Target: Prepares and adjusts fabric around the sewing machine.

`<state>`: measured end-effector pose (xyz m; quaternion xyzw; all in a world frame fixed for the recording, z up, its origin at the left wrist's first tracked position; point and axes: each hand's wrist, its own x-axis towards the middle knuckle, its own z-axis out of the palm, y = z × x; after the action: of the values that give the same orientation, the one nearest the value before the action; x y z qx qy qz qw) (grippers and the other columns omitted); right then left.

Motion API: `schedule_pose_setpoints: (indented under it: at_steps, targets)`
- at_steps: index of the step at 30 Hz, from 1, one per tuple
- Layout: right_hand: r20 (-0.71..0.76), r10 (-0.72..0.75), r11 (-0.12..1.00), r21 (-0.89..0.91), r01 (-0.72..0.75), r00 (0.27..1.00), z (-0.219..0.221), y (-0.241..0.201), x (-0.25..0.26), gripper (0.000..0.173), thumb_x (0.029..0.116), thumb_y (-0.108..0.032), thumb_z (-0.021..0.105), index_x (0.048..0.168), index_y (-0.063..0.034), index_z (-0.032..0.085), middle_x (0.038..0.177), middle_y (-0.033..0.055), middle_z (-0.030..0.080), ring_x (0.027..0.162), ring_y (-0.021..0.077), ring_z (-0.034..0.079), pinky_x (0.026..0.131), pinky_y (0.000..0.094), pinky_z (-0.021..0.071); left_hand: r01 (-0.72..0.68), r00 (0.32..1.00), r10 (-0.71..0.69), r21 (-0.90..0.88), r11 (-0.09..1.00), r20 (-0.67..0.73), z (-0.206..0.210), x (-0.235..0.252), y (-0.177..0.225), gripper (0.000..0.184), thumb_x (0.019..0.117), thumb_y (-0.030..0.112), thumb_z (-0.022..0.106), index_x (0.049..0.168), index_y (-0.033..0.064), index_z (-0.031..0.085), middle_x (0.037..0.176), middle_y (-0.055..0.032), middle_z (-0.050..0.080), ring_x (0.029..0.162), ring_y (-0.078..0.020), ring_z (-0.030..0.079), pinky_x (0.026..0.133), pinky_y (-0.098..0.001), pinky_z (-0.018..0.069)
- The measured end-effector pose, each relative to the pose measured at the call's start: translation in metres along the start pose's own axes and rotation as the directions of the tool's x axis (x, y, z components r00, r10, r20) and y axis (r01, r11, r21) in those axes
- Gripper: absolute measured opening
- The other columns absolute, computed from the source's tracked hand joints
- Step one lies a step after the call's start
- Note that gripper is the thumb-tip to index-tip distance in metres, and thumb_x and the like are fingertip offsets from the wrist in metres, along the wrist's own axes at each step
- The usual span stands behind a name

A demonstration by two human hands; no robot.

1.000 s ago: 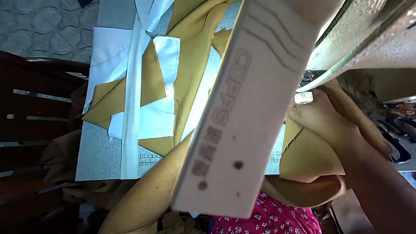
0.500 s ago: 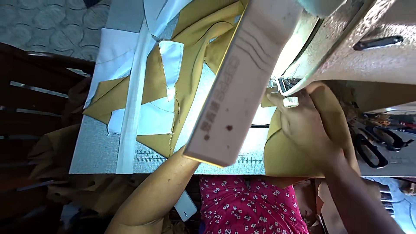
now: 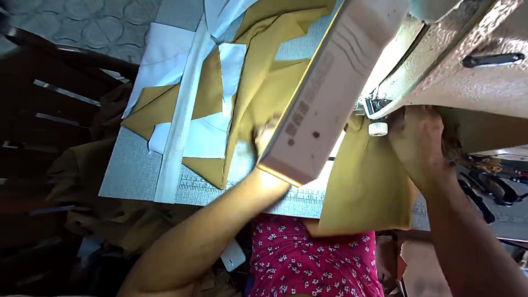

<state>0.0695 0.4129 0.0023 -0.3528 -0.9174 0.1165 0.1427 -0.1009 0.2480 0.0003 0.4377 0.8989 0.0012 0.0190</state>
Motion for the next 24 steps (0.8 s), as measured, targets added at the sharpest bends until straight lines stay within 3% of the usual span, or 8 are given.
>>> schedule_pose_setpoints:
  at_steps: [2,4,6,9,14,18,20,24]
  targets:
    - [0.065,-0.057,0.998,-0.022,0.058,0.996,-0.006,-0.007,-0.006,0.035,0.1038,-0.017,0.052,0.123,0.0126,0.056,0.113,0.0356,0.061,0.100,0.0544,0.064,0.081,0.0676,0.0508,-0.016,0.997,0.016,-0.006,1.000,0.069,-0.017,-0.026,-0.002,0.064,0.1042,0.053,0.047,0.073,-0.0002,0.065,0.068,-0.0195,0.063,0.070,-0.0396,0.069,0.056,-0.0528,0.0502]
    - [0.242,-0.077,0.997,-0.001,0.079,0.967,-0.006,-0.008,-0.021,0.054,0.1000,-0.037,0.063,0.131,0.0064,0.058,0.092,0.0262,0.066,0.076,0.0454,0.066,0.063,0.0642,0.0514,-0.171,0.979,0.169,-0.013,0.985,-0.119,-0.002,-0.027,-0.018,0.056,0.1018,0.048,0.053,0.070,0.0031,0.064,0.063,-0.0146,0.061,0.066,-0.0353,0.067,0.056,-0.0484,0.0481]
    - [0.354,-0.072,0.997,0.059,0.055,0.932,0.000,-0.003,-0.020,0.052,0.0983,-0.032,0.069,0.136,0.0015,0.059,0.090,0.0239,0.069,0.078,0.0448,0.068,0.068,0.0658,0.0524,-0.366,0.886,0.322,-0.077,0.927,-0.334,0.028,-0.011,-0.037,0.041,0.1007,0.040,0.055,0.095,0.0017,0.067,0.091,-0.0187,0.068,0.088,-0.0383,0.068,0.075,-0.0510,0.0507]
    - [0.266,-0.029,1.000,0.012,0.027,0.964,0.002,0.001,0.018,0.025,0.0981,-0.010,0.063,0.117,0.0066,0.067,0.107,0.0335,0.067,0.104,0.0539,0.064,0.086,0.0729,0.0454,-0.261,0.964,0.249,-0.147,0.954,-0.097,0.050,-0.023,-0.042,0.068,0.1035,0.054,0.040,0.152,0.0077,0.047,0.156,-0.0265,0.042,0.145,-0.0488,0.039,0.116,-0.0665,0.0304]
    - [0.186,0.146,0.983,-0.137,-0.121,0.972,-0.005,0.005,0.057,0.040,0.1052,-0.018,0.053,0.129,0.0130,0.059,0.132,0.0394,0.056,0.131,0.0547,0.050,0.104,0.0725,0.0350,0.011,1.000,-0.012,0.098,0.995,0.011,0.025,-0.080,-0.012,0.085,0.0964,0.074,0.032,0.146,0.0102,0.058,0.112,-0.0373,0.063,0.089,-0.0550,0.066,0.060,-0.0551,0.0520]
    - [0.042,-0.163,0.986,-0.011,0.164,0.986,-0.001,-0.012,0.010,0.022,0.0985,-0.009,0.059,0.099,0.0121,0.064,0.095,0.0340,0.065,0.090,0.0523,0.066,0.074,0.0663,0.0512,-0.114,0.988,0.111,-0.024,0.993,-0.108,0.009,-0.062,-0.011,0.065,0.1024,0.056,0.042,0.124,0.0027,0.071,0.096,-0.0245,0.066,0.076,-0.0409,0.068,0.059,-0.0496,0.0520]
    - [0.011,-0.182,0.967,0.184,0.177,0.983,0.011,-0.022,-0.014,0.020,0.0982,-0.012,0.060,0.095,0.0067,0.067,0.088,0.0229,0.065,0.078,0.0365,0.066,0.068,0.0524,0.0544,-0.302,0.922,0.249,-0.148,0.942,-0.296,0.022,-0.040,-0.011,0.039,0.1036,0.035,0.050,0.110,0.0039,0.073,0.102,-0.0189,0.067,0.092,-0.0394,0.065,0.073,-0.0513,0.0492]
    - [-0.100,-0.168,0.913,0.360,0.193,0.981,0.035,-0.035,-0.024,0.013,0.0961,-0.010,0.064,0.095,0.0012,0.071,0.080,0.0142,0.068,0.065,0.0208,0.065,0.061,0.0365,0.0539,-0.256,0.965,0.262,-0.272,0.928,-0.013,0.049,-0.028,-0.006,0.084,0.0971,0.071,0.040,0.158,0.0128,0.042,0.168,-0.0110,0.030,0.155,-0.0476,0.014,0.114,-0.0805,0.0023]
